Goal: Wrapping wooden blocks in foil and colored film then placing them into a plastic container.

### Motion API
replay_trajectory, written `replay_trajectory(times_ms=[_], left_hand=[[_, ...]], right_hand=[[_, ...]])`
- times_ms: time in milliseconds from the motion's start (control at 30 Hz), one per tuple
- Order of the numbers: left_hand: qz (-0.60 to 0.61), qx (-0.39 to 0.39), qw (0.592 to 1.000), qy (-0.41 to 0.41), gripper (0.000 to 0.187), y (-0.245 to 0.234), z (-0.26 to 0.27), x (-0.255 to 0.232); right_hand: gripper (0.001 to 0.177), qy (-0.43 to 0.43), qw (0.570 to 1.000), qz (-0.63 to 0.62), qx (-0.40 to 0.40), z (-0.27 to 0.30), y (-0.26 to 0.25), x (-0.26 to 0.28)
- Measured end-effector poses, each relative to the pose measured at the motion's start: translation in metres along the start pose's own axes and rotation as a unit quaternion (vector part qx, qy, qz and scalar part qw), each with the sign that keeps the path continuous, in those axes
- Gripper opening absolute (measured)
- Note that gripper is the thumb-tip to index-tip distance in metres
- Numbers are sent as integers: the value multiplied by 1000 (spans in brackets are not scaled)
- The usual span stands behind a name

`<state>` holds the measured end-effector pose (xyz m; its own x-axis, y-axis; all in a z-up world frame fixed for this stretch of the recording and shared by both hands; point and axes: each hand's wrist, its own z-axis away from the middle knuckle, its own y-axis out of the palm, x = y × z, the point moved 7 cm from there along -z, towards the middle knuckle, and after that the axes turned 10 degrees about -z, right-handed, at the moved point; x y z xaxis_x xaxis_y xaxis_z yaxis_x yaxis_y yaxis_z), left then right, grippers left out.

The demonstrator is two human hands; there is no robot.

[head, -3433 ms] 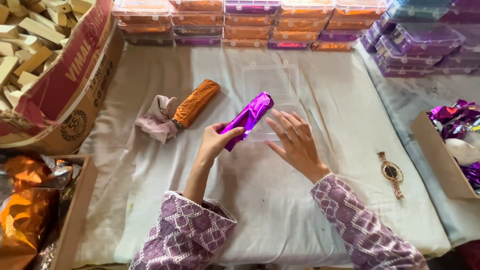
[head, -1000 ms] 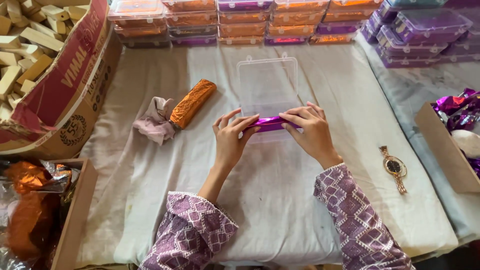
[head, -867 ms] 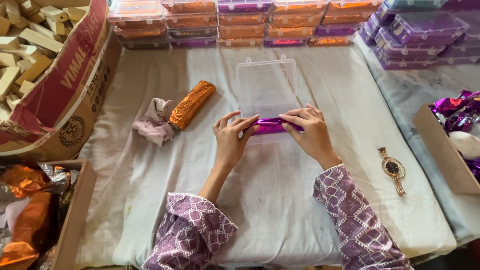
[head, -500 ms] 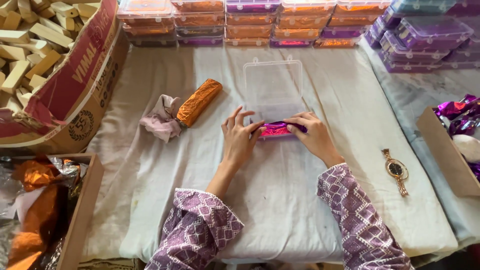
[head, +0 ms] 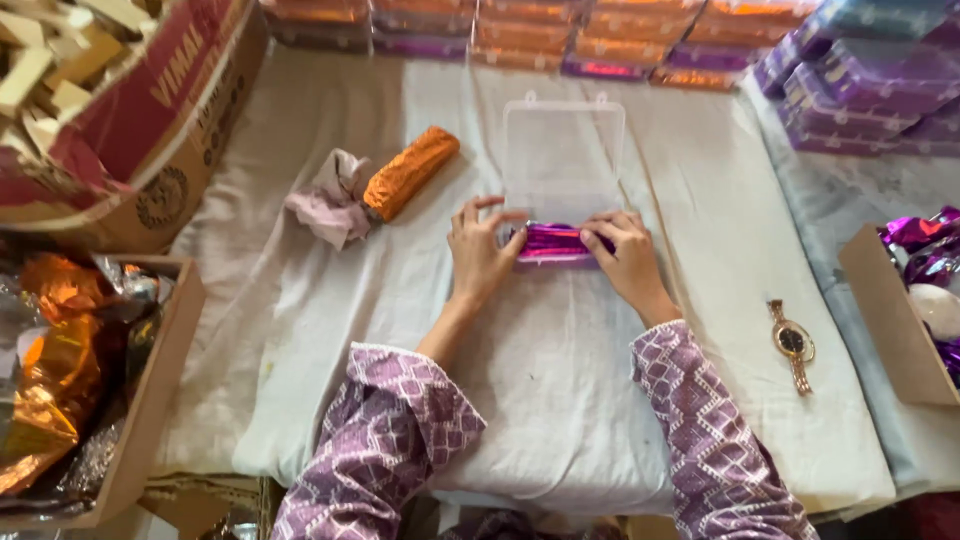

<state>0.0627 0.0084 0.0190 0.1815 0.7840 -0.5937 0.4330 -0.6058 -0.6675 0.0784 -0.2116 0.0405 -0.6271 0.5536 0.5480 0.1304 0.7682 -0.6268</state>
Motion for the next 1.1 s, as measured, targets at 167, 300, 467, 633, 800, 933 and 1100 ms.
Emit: replay_trajectory(times_ms=[167, 300, 467, 633, 800, 933, 1100], left_hand=[[78, -6, 997, -12, 28, 4, -4, 10], [17, -32, 995, 88, 28, -28, 5, -22], [-171, -82, 951, 245, 23, -40, 13, -45], [-137, -66, 966, 209, 24, -31, 9, -36], [-38, 15, 997, 58, 23, -13, -1, -7], [52, -6, 998, -17, 34, 2, 2, 2], [149, -34, 984, -93, 56, 31, 4, 27]], right_hand=[[21, 9, 999, 32, 10, -6, 1, 0], [19, 4, 999, 32, 12, -6, 0, -3], [19, 2, 999, 35, 11, -2, 1, 1], [22, 16, 998, 52, 16, -2, 2, 6], [23, 22, 998, 55, 19, -2, 3, 7], [23, 28, 997, 67, 21, -3, 3, 6], [23, 33, 997, 66, 22, -2, 2, 7]])
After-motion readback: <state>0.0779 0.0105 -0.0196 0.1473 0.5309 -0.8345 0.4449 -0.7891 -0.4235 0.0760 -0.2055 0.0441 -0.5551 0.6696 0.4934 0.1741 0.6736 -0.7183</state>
